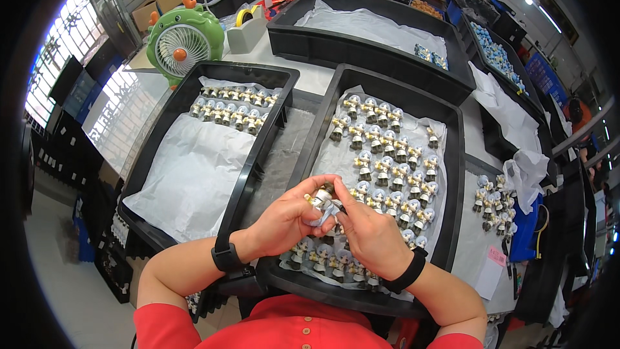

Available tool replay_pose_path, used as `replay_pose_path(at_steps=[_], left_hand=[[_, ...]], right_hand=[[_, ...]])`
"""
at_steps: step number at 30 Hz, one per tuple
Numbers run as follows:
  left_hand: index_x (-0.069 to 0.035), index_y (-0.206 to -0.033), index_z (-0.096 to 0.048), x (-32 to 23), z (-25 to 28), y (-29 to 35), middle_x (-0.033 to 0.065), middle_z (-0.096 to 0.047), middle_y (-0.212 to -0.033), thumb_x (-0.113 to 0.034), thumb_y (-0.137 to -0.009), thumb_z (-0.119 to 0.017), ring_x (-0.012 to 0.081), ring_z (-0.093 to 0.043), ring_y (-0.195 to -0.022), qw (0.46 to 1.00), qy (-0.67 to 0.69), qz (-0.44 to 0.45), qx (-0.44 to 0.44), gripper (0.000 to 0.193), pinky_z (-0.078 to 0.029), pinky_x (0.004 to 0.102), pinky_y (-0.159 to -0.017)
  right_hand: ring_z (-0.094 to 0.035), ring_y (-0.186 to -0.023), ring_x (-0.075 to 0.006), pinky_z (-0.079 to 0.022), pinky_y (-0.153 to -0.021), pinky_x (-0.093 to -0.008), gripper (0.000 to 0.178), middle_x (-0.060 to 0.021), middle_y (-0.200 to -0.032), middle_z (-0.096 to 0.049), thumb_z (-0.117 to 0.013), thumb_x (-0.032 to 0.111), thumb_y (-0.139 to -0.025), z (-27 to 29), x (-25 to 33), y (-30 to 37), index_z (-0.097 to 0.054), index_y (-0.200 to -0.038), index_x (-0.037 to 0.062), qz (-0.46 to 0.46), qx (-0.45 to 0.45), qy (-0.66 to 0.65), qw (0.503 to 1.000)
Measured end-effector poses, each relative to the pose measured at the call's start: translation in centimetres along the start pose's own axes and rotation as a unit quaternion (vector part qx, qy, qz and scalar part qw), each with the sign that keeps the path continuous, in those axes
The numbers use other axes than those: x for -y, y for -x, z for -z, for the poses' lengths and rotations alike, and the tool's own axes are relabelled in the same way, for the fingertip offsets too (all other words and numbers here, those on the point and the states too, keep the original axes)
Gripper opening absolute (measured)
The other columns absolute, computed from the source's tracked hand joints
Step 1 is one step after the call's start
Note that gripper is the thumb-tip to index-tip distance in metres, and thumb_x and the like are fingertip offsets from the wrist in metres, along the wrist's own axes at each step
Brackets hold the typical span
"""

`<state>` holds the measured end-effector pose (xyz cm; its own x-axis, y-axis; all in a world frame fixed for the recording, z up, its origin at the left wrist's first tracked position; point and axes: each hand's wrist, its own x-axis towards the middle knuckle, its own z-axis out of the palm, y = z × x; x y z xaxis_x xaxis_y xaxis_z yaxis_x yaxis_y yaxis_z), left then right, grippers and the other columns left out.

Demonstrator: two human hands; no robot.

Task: The person assembles small cylindrical components by hand, picking them from a tray and joining two parts together. They use a red pen-like tool to apply a substance to the components and a black tool to adjust them. The finished units are placed into a separate tray lined with white paper.

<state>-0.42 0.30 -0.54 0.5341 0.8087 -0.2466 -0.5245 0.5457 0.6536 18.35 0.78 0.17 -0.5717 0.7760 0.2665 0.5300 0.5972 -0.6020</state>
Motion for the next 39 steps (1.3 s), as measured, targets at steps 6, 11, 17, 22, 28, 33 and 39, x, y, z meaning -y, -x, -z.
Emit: replay_pose_path(at_steps=[6,11,17,22,28,33,39], left_hand=[[-0.007,-0.134,-0.032,-0.1,-0.3,0.0,0.007,-0.048,-0.103,0.001,-0.075,-0.038,0.0144,-0.049,-0.077,1.0,-0.01,-0.008,-0.004,0.06,-0.04,0.0275,-0.068],[-0.007,-0.134,-0.03,0.2,-0.2,0.0,0.0076,-0.046,-0.113,0.002,-0.074,-0.038,0.0142,-0.049,-0.078,0.999,-0.035,-0.007,-0.006,0.061,-0.04,0.0277,-0.068],[-0.007,-0.134,-0.027,0.0,-0.9,0.3,0.0109,-0.045,-0.119,0.002,-0.076,-0.039,0.0156,-0.051,-0.082,0.997,-0.065,-0.028,-0.018,0.06,-0.041,0.0282,-0.071],[-0.006,-0.13,-0.03,0.2,-0.6,0.2,0.0112,-0.045,-0.117,0.001,-0.077,-0.041,0.0166,-0.052,-0.083,0.998,-0.061,-0.01,0.001,0.054,-0.042,0.0289,-0.072],[-0.004,-0.126,-0.038,0.0,-0.5,-0.1,0.0094,-0.046,-0.115,-0.002,-0.077,-0.043,0.0168,-0.052,-0.081,0.996,-0.074,0.026,0.031,0.049,-0.043,0.0296,-0.072],[-0.003,-0.126,-0.039,0.0,-0.5,0.0,0.0093,-0.047,-0.114,-0.004,-0.079,-0.043,0.0172,-0.052,-0.08,0.998,-0.054,0.019,0.028,0.047,-0.043,0.0293,-0.072],[-0.002,-0.126,-0.039,-0.1,-0.1,0.0,0.0114,-0.048,-0.115,-0.004,-0.08,-0.042,0.019,-0.051,-0.082,1.0,0.001,0.0,0.022,0.046,-0.043,0.0303,-0.071]], right_hand=[[-0.063,-0.077,-0.0311,-0.051,-0.061,-0.0366,0.053,-0.0156,-0.097,-0.064,-0.053,0.004,-0.084,0.0,-0.2,-0.1,-0.037,-0.135,0.0047,0.009,-0.018,-0.001,1.0],[-0.064,-0.077,-0.0308,-0.051,-0.061,-0.0362,0.05,-0.0157,-0.098,-0.064,-0.054,0.004,-0.084,0.0,-0.1,-0.1,-0.04,-0.133,0.0052,-0.002,-0.022,-0.015,1.0],[-0.061,-0.066,-0.0156,-0.048,-0.057,-0.0277,0.034,-0.0105,-0.092,-0.067,-0.049,0.008,-0.09,0.8,0.4,-0.3,-0.049,-0.124,0.0038,-0.117,-0.055,-0.162,0.978],[-0.053,-0.059,-0.0065,-0.043,-0.053,-0.0218,0.029,-0.0055,-0.082,-0.068,-0.049,0.014,-0.092,1.0,-0.1,-0.5,-0.053,-0.119,0.0031,-0.199,-0.045,-0.295,0.934],[-0.049,-0.055,-0.006,-0.038,-0.051,-0.0235,0.019,-0.0017,-0.062,-0.058,-0.057,0.02,-0.089,1.0,-0.2,-0.6,-0.059,-0.091,0.0018,-0.2,-0.058,-0.239,0.948],[-0.051,-0.061,-0.0063,-0.04,-0.055,-0.0233,0.022,-0.0041,-0.071,-0.061,-0.052,0.018,-0.091,0.9,-0.4,-0.3,-0.057,-0.105,0.0015,-0.22,-0.073,-0.299,0.926],[-0.059,-0.077,-0.0159,-0.045,-0.066,-0.0246,0.039,-0.0133,-0.098,-0.062,-0.047,0.011,-0.091,1.5,0.1,0.0,-0.045,-0.129,0.0019,-0.129,-0.016,-0.205,0.97]])
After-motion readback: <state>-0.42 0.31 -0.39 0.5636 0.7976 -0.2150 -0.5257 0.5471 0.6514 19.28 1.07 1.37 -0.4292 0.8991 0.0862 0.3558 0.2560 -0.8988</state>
